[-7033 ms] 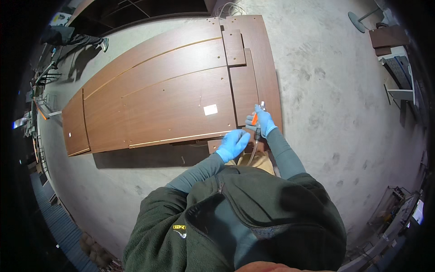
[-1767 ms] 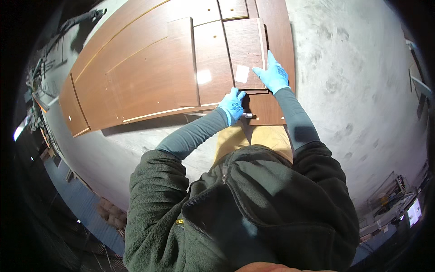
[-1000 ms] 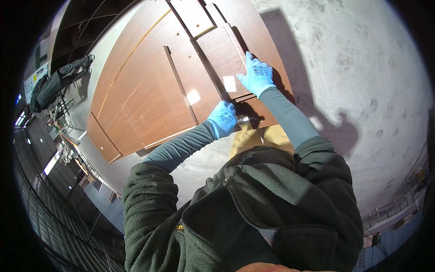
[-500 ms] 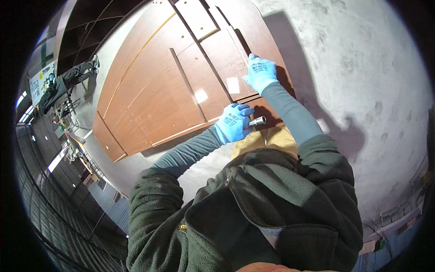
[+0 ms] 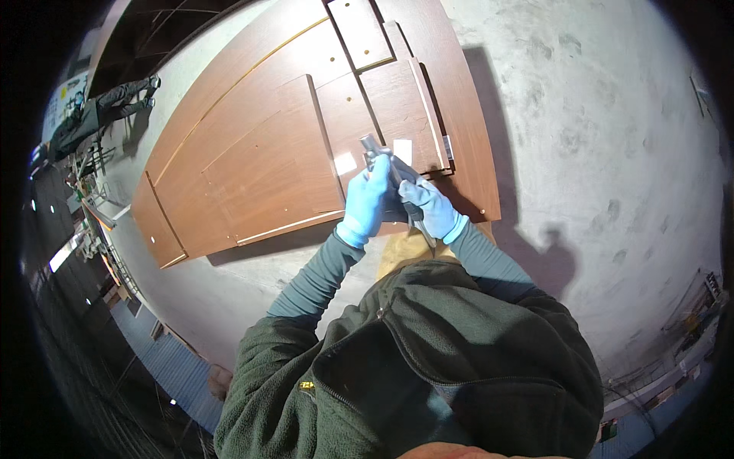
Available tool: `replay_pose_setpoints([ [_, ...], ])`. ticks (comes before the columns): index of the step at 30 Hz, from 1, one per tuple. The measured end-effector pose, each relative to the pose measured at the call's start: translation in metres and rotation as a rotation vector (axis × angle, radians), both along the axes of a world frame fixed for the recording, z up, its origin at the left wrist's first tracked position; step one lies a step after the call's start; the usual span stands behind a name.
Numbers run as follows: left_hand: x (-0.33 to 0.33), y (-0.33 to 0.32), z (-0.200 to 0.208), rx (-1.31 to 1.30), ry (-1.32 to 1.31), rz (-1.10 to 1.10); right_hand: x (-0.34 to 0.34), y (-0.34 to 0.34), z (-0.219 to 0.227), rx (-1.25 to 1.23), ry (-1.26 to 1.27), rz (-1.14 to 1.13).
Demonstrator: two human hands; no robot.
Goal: The person assembles a large wooden cabinet by attaching side panels and internal components. They use a pneumatic nail gun to fasten pieces together and align parts by hand. The assembly progresses from a flat layout to a partially formed structure.
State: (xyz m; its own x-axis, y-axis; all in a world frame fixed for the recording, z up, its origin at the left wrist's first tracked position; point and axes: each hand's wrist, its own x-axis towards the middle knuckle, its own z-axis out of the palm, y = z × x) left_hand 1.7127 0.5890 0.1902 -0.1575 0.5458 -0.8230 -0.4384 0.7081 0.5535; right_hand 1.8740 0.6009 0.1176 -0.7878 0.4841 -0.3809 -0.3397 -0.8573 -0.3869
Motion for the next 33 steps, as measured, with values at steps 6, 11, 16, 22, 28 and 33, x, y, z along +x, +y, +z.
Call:
replay_pose_setpoints([
  [6,-0.048,-0.010,-0.034,0.594,1.542,-0.635,0.008,0.015,0.004,-0.292,-0.026,0.198],
  [11,-0.122,-0.048,-0.099,-0.151,1.624,-0.639,0.018,0.031,-0.010,-0.508,-0.168,0.034],
  [16,-0.132,-0.064,-0.132,-0.207,1.588,-0.608,0.024,0.029,-0.015,-0.476,-0.288,0.084],
  [22,-0.122,-0.048,-0.114,-0.266,1.429,-0.502,0.025,0.017,-0.026,-0.530,-0.137,0.094],
  [28,-0.085,-0.050,-0.104,-0.093,1.353,-0.288,0.029,0.024,-0.038,-0.625,-0.258,-0.006],
  [33,-0.044,-0.048,-0.084,0.267,1.268,-0.244,0.024,0.024,-0.012,-0.434,-0.212,0.114],
])
